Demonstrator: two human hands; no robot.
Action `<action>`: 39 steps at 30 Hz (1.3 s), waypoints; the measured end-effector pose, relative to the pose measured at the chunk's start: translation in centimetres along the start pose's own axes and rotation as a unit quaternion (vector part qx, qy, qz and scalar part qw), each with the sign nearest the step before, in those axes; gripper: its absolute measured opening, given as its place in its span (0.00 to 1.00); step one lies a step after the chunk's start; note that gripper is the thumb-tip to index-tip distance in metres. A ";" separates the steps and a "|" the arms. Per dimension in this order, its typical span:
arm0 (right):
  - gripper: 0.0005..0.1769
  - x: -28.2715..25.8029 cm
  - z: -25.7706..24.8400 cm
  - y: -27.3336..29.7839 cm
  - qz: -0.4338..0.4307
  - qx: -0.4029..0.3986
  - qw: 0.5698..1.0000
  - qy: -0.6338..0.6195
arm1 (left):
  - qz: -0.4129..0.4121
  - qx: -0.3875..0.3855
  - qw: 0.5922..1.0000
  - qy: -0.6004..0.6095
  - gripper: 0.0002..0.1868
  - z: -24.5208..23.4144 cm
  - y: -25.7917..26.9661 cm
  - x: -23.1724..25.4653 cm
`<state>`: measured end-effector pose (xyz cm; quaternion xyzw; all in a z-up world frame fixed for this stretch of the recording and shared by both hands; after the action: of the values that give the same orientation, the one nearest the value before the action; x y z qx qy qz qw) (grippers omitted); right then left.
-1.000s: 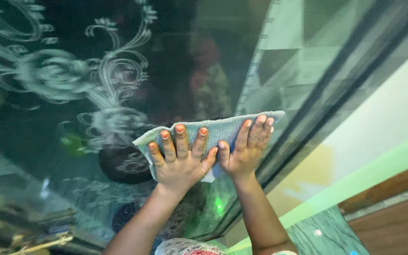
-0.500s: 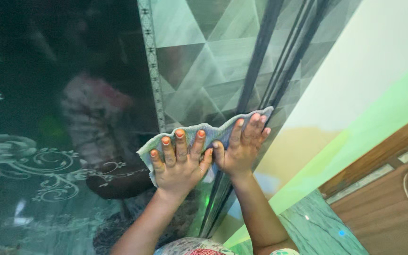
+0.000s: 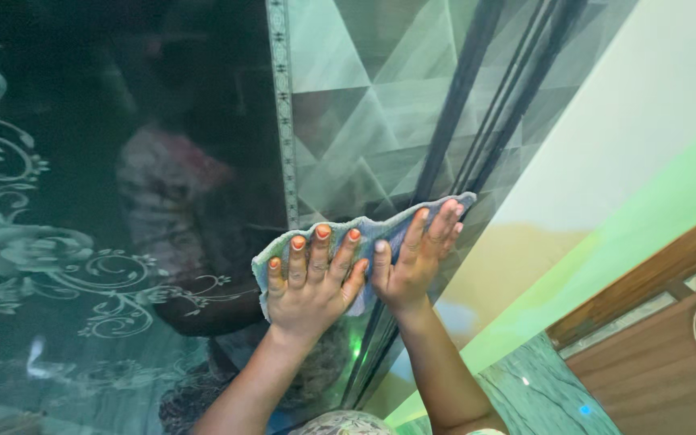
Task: The person wipes a large glass door with a grey cloth using both hands. They move the cloth in repetitive vertical and horizontal strokes across the surface, covering the area with floral etchings and the metal frame.
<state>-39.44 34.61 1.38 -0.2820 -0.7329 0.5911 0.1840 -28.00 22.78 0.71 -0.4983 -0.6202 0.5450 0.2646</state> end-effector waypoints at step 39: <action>0.50 -37.4 3.1 3.1 -0.120 -0.024 0.992 -0.021 | -0.076 0.007 0.997 -0.024 0.44 -15.5 13.9 -34.0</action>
<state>-11.77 9.07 0.05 -0.1839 -0.7790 0.5530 0.2316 2.43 -2.88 -0.88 -0.4345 -0.6585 0.5397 0.2937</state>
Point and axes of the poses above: each hand's wrist, its own y-axis away from the middle knuckle, its own z-axis out of the palm, x = y × z, the point moved 3 cm from there along -y, towards the middle knuckle, and after that the axes turned 10 degrees about y, right-handed, at the moved point
